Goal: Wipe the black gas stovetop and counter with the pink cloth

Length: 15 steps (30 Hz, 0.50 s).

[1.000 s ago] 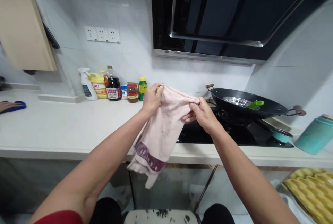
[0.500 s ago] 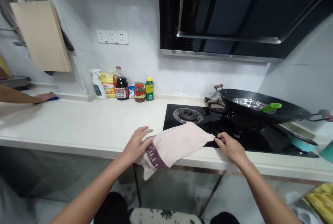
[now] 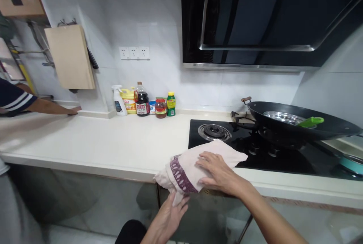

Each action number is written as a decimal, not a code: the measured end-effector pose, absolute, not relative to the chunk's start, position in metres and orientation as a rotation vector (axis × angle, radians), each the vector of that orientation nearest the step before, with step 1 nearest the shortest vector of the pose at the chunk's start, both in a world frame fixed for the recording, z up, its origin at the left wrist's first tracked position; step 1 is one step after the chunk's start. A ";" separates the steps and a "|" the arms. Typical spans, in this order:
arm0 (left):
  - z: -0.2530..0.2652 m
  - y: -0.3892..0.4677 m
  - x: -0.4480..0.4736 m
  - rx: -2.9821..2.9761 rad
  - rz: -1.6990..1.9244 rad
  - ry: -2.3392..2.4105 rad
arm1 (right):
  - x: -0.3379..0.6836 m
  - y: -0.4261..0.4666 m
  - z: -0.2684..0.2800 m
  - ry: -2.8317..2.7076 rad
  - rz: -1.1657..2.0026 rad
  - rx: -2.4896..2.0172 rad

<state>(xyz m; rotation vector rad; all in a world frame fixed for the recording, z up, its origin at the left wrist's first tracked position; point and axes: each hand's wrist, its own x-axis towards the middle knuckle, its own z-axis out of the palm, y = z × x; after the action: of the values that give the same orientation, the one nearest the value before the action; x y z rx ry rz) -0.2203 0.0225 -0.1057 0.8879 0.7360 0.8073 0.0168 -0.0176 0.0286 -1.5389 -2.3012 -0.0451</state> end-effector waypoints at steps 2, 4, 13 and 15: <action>-0.095 0.018 -0.213 0.898 0.835 0.724 | 0.041 -0.016 0.023 -2.150 -0.102 -1.597; -0.085 0.013 -0.210 0.881 0.843 0.718 | 0.072 -0.019 0.018 -1.967 -0.169 -1.649; -0.025 0.015 -0.224 0.772 1.153 0.663 | 0.202 -0.057 -0.021 -1.311 -0.153 -1.818; -0.009 0.027 -0.222 0.949 1.174 0.728 | 0.208 -0.059 -0.029 -1.277 -0.098 -1.836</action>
<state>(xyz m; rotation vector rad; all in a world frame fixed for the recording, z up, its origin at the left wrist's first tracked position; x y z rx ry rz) -0.2224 0.0267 -0.0093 0.9490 0.7281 1.1741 0.2077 -0.0593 -0.0289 -1.8356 -1.2766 -0.0981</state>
